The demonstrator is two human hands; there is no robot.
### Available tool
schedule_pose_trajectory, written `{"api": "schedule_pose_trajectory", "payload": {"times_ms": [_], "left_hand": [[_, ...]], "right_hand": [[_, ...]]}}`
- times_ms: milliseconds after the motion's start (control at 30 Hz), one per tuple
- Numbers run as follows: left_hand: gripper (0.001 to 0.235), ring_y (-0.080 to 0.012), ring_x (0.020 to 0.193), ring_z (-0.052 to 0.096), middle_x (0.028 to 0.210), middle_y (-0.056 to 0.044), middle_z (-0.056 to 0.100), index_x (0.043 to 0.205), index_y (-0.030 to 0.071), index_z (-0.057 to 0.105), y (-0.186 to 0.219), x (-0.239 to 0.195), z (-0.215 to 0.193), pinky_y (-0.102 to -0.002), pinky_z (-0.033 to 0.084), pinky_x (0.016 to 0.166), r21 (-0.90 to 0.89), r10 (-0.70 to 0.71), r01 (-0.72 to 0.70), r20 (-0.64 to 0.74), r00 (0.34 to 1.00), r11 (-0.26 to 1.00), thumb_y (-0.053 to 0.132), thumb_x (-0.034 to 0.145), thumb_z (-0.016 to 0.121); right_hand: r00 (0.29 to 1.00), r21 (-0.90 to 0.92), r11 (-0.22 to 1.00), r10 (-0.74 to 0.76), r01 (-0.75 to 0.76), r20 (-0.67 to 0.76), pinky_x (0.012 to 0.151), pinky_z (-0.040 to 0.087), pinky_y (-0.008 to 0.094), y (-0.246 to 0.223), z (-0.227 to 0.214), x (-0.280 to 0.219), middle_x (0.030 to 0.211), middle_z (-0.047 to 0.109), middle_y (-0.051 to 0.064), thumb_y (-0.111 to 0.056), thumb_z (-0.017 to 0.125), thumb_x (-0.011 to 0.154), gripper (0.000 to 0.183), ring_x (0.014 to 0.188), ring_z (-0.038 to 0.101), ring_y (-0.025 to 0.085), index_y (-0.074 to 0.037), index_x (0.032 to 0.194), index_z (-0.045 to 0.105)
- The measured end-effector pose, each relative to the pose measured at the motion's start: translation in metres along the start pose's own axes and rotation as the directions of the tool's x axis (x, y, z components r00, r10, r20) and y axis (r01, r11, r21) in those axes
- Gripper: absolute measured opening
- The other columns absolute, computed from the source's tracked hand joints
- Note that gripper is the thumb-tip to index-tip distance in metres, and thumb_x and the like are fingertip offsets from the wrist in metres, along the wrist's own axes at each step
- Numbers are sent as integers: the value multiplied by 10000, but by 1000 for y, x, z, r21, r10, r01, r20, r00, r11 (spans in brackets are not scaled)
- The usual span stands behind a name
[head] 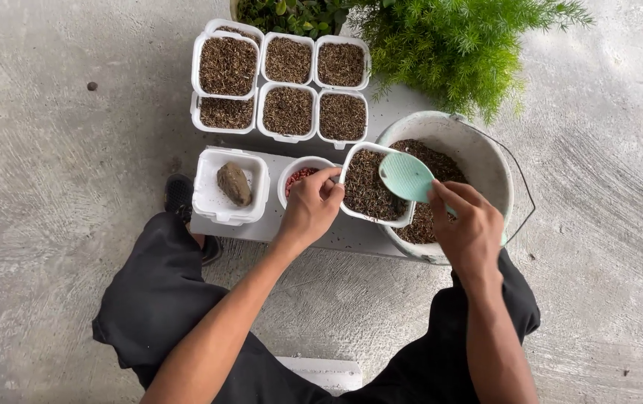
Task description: The person scoops soil from a white bucket using a light blue plastic scoop and fills several small white square containers arranged on a tray. The person occasionally uses their hand to adjust the soil or move a rock within the containers.
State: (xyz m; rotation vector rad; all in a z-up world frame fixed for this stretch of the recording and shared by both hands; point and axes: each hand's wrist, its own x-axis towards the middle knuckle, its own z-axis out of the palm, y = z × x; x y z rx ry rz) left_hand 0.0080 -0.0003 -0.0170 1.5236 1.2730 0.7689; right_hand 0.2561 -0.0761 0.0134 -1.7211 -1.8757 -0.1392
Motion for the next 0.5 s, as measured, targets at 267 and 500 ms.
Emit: {"api": "schedule_pose_trajectory", "payload": {"times_ms": [267, 500], "left_hand": [[373, -231, 687, 713, 740, -118, 717, 1169, -58, 713, -1, 1, 1, -361, 581, 647, -21, -24, 24, 2, 1000, 999, 175, 915, 571], [348, -265, 695, 727, 748, -151, 717, 1154, -60, 709, 1, -5, -3, -392, 593, 640, -27, -41, 42, 36, 999, 999, 149, 905, 586]], "right_hand": [[990, 113, 990, 77, -90, 114, 604, 585, 374, -6, -4, 14, 919, 764, 193, -120, 742, 1006, 133, 732, 739, 322, -96, 1112, 820], [889, -105, 886, 457, -452, 33, 660, 462, 534, 47, -40, -1, 846, 714, 293, -194, 816, 973, 357, 719, 661, 518, -167, 1324, 753]]}}
